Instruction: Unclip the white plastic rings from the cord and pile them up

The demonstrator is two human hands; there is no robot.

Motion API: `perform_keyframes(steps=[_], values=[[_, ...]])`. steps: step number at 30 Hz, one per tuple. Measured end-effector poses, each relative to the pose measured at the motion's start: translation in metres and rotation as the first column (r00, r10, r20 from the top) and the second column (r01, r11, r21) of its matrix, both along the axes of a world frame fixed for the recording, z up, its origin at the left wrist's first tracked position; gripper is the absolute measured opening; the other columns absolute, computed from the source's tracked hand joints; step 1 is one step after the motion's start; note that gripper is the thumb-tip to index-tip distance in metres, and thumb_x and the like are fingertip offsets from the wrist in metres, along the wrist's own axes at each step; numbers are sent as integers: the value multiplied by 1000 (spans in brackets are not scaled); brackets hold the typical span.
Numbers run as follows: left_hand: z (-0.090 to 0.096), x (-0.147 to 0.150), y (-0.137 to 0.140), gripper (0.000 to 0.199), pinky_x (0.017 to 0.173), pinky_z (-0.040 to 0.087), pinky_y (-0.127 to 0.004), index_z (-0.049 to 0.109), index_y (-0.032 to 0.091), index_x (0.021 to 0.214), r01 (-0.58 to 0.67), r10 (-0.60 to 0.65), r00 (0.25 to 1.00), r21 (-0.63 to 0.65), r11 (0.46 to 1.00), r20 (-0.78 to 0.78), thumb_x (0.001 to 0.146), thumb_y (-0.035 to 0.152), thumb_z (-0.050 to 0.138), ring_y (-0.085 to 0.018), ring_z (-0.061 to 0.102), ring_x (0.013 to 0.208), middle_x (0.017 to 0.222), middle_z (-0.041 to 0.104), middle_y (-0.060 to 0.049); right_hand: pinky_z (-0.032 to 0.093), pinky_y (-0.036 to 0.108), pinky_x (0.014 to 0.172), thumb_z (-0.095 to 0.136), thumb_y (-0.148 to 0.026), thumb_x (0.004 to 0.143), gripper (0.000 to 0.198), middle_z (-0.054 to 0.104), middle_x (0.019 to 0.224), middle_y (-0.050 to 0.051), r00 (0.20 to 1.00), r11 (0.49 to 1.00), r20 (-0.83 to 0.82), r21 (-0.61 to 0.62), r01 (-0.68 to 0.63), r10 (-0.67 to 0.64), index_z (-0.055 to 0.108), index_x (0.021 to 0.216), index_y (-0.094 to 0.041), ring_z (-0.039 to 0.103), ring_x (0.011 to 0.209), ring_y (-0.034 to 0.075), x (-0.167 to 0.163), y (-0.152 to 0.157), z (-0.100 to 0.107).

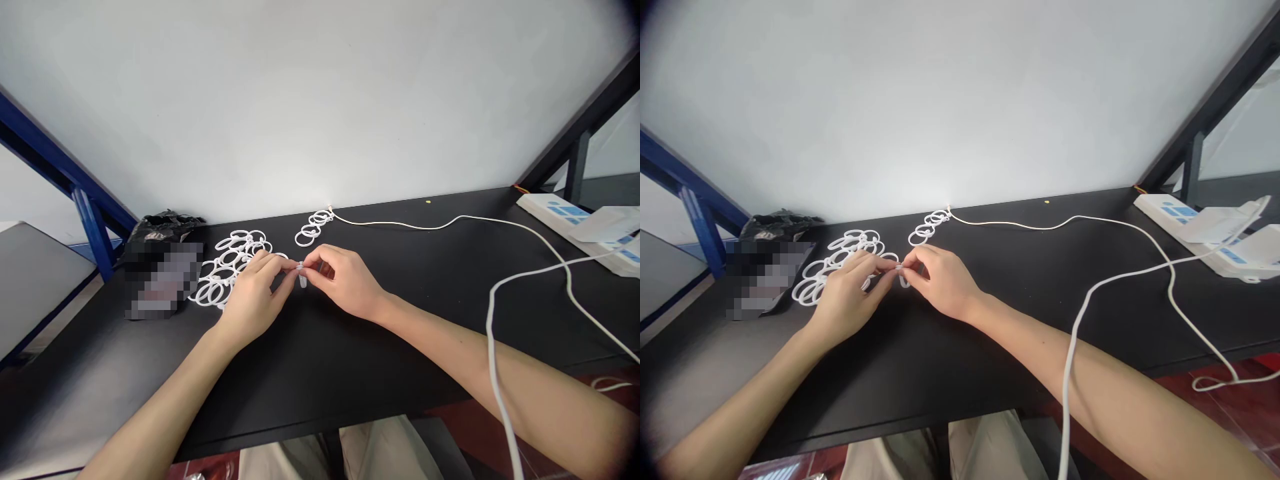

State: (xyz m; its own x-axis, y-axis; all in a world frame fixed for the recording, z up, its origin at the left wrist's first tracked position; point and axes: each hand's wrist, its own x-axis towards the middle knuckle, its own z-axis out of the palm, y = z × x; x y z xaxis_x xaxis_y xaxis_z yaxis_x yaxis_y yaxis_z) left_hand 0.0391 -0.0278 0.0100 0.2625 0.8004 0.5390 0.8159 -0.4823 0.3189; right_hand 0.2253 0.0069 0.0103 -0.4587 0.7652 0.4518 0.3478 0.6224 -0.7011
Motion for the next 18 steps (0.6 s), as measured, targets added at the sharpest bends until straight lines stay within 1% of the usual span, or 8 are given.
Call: perform_keyframes(steps=[7, 13, 18], values=[[-1, 1, 0, 13, 71, 49, -32, 61, 23, 90, 2, -2, 1000, -6, 1000, 18, 95, 28, 49, -19, 59, 82, 83, 66, -2, 47, 25, 66, 61, -23, 89, 7, 67, 82, -1, 1000, 1000, 10, -6, 22, -22, 62, 82, -21, 58, 69, 11, 0, -1, 1], [-3, 1, 0, 13, 66, 47, -30, 61, 21, 88, 20, -20, 999, 10, 1000, 41, 94, 26, 50, -17, 58, 77, 79, 64, -2, 45, 24, 63, 61, -24, 90, 11, 66, 78, -2, 999, 999, 9, -8, 31, -31, 63, 79, -20, 57, 66, 11, 1, -2, 1], [-4, 2, 0, 14, 64, 46, -29, 61, 21, 86, 30, -30, 998, -7, 1000, 62, 94, 25, 50, -18, 58, 77, 80, 64, -3, 45, 25, 62, 60, -26, 90, 14, 66, 76, -1, 1000, 999, 13, -23, 27, -26, 63, 78, -20, 56, 64, 11, 2, -2, 0]])
